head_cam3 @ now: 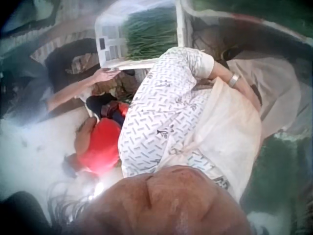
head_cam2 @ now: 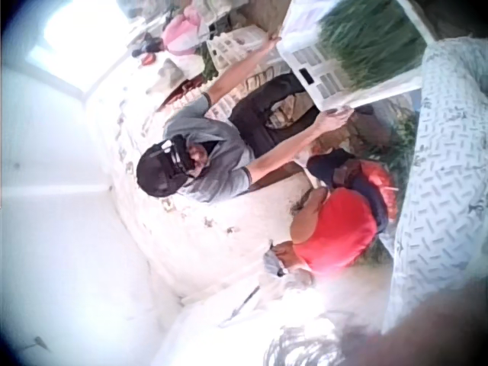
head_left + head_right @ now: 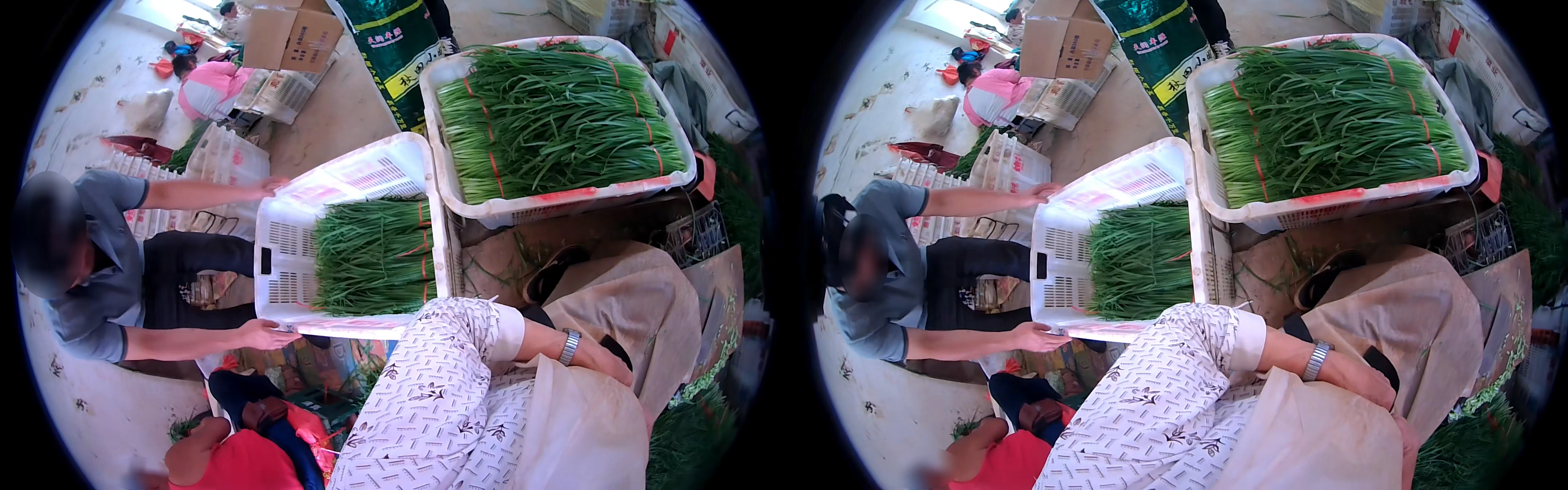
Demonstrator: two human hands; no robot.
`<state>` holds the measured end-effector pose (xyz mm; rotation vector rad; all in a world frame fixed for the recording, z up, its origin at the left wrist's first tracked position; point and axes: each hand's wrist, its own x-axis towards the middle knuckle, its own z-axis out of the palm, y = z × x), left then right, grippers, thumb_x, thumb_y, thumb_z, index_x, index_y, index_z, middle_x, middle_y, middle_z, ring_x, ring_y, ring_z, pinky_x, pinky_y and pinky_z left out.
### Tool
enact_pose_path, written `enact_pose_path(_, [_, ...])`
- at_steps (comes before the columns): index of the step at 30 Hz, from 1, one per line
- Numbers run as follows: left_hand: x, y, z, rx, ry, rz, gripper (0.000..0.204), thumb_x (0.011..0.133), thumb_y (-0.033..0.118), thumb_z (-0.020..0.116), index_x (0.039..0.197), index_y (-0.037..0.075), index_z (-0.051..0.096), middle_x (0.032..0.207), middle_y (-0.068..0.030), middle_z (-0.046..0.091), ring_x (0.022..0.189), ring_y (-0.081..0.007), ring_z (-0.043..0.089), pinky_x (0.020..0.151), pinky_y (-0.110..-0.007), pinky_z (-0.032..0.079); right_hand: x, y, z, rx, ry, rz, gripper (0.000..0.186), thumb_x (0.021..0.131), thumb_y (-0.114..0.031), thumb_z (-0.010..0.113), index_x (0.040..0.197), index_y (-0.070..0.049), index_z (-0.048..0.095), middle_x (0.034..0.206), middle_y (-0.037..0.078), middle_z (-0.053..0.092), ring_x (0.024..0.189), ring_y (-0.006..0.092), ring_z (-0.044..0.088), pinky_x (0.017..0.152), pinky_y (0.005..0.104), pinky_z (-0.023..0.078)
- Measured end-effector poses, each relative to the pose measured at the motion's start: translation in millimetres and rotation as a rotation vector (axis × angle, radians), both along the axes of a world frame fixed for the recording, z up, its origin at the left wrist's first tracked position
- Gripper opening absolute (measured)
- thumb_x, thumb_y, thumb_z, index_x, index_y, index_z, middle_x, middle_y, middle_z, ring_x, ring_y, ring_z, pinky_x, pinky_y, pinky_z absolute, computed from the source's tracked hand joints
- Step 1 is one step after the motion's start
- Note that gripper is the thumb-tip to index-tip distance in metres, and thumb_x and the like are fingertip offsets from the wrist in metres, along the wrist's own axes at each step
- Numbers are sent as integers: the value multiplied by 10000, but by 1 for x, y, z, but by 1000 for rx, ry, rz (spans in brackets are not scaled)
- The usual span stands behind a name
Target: The person trims a bunch of chives with a cleaver on a wooden board, removes loose leaves by hand, and then ties a red band around the bunch before placing it in a white plastic crate.
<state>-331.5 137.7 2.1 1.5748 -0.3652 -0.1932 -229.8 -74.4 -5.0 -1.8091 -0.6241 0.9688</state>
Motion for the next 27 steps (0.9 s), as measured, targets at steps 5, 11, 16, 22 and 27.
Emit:
enact_pose_path(5, [5,4,3,106,-83,-36,416,861,332,551,821,-70,650,791,-276,613,723,-395,582,653,-473,428,3,-5,-4,8,18,-30,153,937,-71,555,1079,-41,604,800,1,569,701,119,516,629,255,417])
enact_pose_path(11, [4,25,19,98,93,-25,307,782,265,667,894,-18,704,796,-172,692,700,-258,651,645,-392,486,8,-11,-11,25,54,-66,150,956,-69,547,1090,-38,607,799,-8,572,694,99,512,626,240,413])
enact_pose_path(16, [-9,41,13,-26,287,153,255,786,217,710,893,-15,704,759,-97,694,611,-162,626,552,-291,502,17,-12,-23,62,128,-75,149,973,-68,540,1100,-35,608,798,-16,574,689,82,508,624,228,410])
enact_pose_path(22, [-97,137,17,-249,449,524,207,826,182,715,927,2,695,773,-31,666,678,-71,602,570,-226,489,22,-17,-50,201,321,-222,132,989,-69,532,1083,-17,610,713,-49,505,624,22,417,563,172,301])
enact_pose_path(27, [-259,208,-11,-401,474,1292,255,872,262,650,929,14,674,709,-82,665,606,-197,662,521,-319,513,24,-16,-64,220,350,-182,121,984,-62,543,1073,-17,610,688,-64,476,603,14,390,547,175,278])
